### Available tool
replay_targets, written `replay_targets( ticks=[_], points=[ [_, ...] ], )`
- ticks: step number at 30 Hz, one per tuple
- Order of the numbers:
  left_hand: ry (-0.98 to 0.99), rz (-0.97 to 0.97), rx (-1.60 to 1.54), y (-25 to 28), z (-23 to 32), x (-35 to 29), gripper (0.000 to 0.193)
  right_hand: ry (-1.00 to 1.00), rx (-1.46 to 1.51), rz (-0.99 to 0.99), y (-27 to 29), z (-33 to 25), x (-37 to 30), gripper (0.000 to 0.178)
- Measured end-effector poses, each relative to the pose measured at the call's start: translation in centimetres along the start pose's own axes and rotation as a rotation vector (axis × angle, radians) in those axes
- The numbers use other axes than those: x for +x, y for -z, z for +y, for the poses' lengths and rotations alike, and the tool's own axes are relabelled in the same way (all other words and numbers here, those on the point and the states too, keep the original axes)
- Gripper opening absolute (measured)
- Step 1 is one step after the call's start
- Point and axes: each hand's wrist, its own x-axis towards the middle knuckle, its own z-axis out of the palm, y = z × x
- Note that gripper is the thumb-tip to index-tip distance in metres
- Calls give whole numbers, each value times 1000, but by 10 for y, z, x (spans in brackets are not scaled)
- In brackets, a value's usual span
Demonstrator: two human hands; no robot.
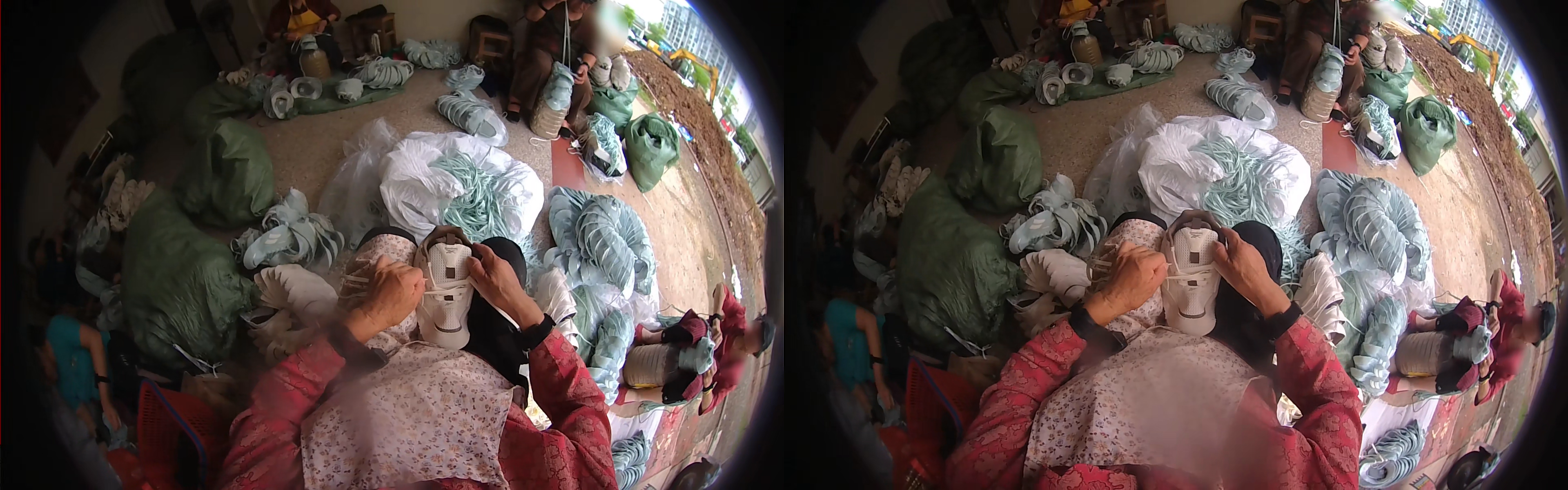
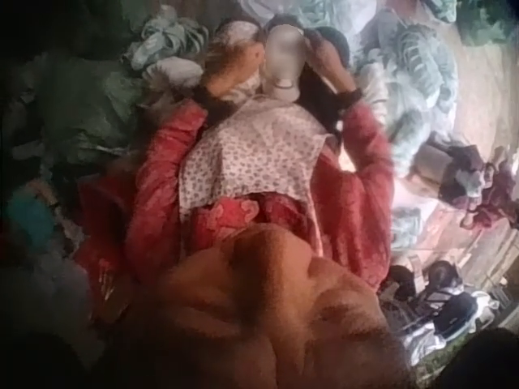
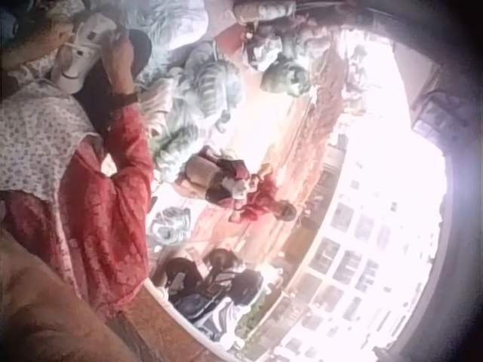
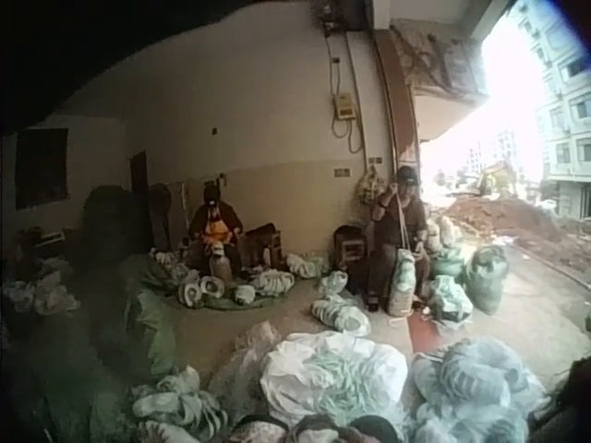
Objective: The recorder is assembling components for a shoe, specifically inserting a long plastic strip or support through the eyelets or side of a shoe upper.
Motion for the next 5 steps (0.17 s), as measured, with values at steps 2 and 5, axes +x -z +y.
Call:
replay_targets(
  ticks=[2, 5],
  points=[
    [31, -20, 12, -1, 4, 0, 19, 5, -11, 12, 1, -1, 0, 50],
    [102, -98, 36, -2, 7, 7, 19, -143, -61, -104, 7, -9, 1, 51]
  ],
)
